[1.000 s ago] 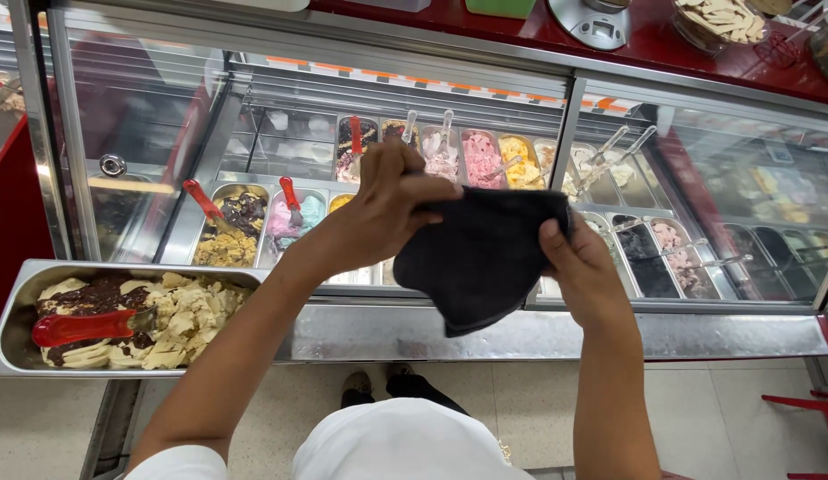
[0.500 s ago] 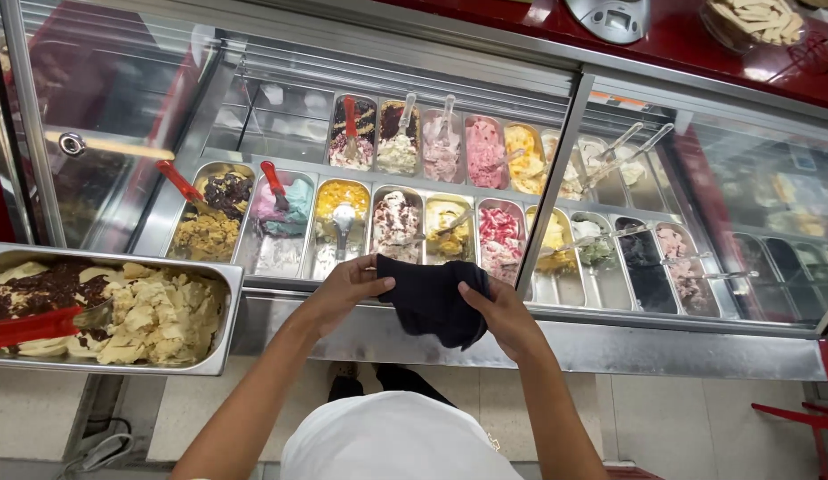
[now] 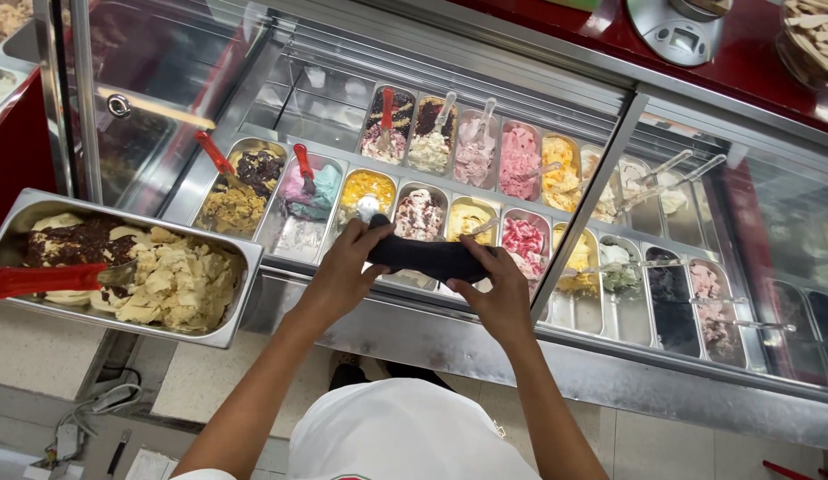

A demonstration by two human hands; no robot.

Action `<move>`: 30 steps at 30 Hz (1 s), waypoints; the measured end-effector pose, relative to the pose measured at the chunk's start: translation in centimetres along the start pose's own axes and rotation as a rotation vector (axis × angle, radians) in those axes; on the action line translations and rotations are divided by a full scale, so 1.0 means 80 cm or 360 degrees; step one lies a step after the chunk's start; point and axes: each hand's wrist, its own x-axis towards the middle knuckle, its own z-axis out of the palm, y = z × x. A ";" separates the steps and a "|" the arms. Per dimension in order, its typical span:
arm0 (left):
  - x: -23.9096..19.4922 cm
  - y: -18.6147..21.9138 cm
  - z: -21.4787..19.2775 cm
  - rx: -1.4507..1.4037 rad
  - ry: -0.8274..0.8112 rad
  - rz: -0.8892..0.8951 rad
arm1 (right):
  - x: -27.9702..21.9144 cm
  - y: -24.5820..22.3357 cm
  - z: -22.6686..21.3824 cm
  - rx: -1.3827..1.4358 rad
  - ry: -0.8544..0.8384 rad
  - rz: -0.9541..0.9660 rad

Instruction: The recorder washes a cleaning cloth in a sink, then wipes the edges of a gelato container and places it into a display freezer.

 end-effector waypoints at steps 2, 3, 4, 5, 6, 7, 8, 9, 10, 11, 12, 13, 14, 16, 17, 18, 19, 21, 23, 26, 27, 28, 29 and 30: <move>-0.007 -0.006 -0.006 0.0401 0.0028 0.0151 | 0.008 0.009 -0.001 -0.0487 -0.0016 -0.0257; -0.012 -0.005 -0.010 0.0467 0.0118 0.0198 | 0.014 0.022 -0.003 -0.0650 0.0018 -0.0411; -0.017 -0.004 -0.015 0.0534 0.0208 0.0244 | 0.020 0.034 -0.005 -0.0811 0.0054 -0.0567; -0.022 -0.007 -0.024 0.0543 0.0221 0.0248 | 0.024 0.027 -0.015 -0.0805 0.0057 -0.0581; -0.027 -0.009 -0.032 0.0305 0.0143 0.0233 | 0.029 0.021 -0.025 -0.0608 -0.0175 -0.0616; -0.033 -0.011 -0.039 0.0064 0.0058 0.0217 | 0.030 0.015 -0.037 -0.0411 -0.0405 -0.0642; -0.041 -0.017 -0.028 0.0069 0.0063 0.0221 | 0.029 0.048 -0.031 -0.0409 -0.0403 -0.0649; -0.047 -0.022 -0.016 -0.0417 0.0035 0.0096 | 0.028 0.081 -0.027 0.0156 -0.0492 -0.0253; -0.052 -0.028 -0.003 -0.0903 0.0003 -0.0033 | 0.028 0.114 -0.023 0.0719 -0.0565 0.0148; -0.059 -0.033 0.014 -0.0898 -0.0004 -0.0011 | 0.020 0.099 -0.010 0.0718 -0.0549 0.0131; -0.065 -0.038 0.031 -0.1405 0.0115 -0.0282 | 0.014 0.083 0.003 0.1001 -0.0423 0.0556; -0.071 -0.044 0.048 -0.1905 0.0228 -0.0568 | 0.007 0.068 0.017 0.1283 -0.0289 0.0985; -0.071 -0.038 0.054 -0.1900 0.0211 -0.0552 | 0.008 0.038 0.022 0.1289 -0.0273 0.0968; -0.075 -0.026 0.066 -0.2181 0.0480 -0.1092 | 0.007 -0.021 0.031 0.1200 -0.0316 0.1382; -0.074 -0.027 0.075 -0.2177 0.0464 -0.1085 | -0.001 -0.023 0.043 0.1206 -0.0301 0.1374; -0.074 -0.030 0.084 -0.2129 0.0530 -0.1050 | -0.010 -0.023 0.055 0.1221 -0.0534 0.1215; -0.075 -0.030 0.096 -0.2089 0.0602 -0.1015 | -0.018 -0.024 0.066 0.1218 -0.0771 0.1055; -0.073 -0.068 0.128 -0.2092 0.0767 -0.0949 | -0.022 -0.046 0.067 0.0830 -0.1109 0.0709; -0.075 -0.085 0.137 -0.2088 0.0955 -0.0887 | 0.006 -0.048 0.059 0.0431 -0.1433 0.0348; -0.078 -0.078 0.119 -0.2274 0.1120 -0.0969 | 0.139 -0.020 0.003 0.0345 -0.1010 0.0574; -0.079 -0.078 0.117 -0.2219 0.1191 -0.1007 | 0.202 -0.008 -0.039 0.0275 -0.0518 0.0191; -0.081 -0.078 0.113 -0.2163 0.1261 -0.1048 | 0.258 0.003 -0.083 0.0215 -0.0024 -0.0192; -0.084 -0.087 0.122 -0.2182 0.1327 -0.1020 | 0.302 -0.021 -0.117 0.0221 -0.0079 -0.0230; -0.086 -0.095 0.131 -0.2158 0.1428 -0.1080 | 0.348 -0.047 -0.149 -0.0125 0.0248 -0.0569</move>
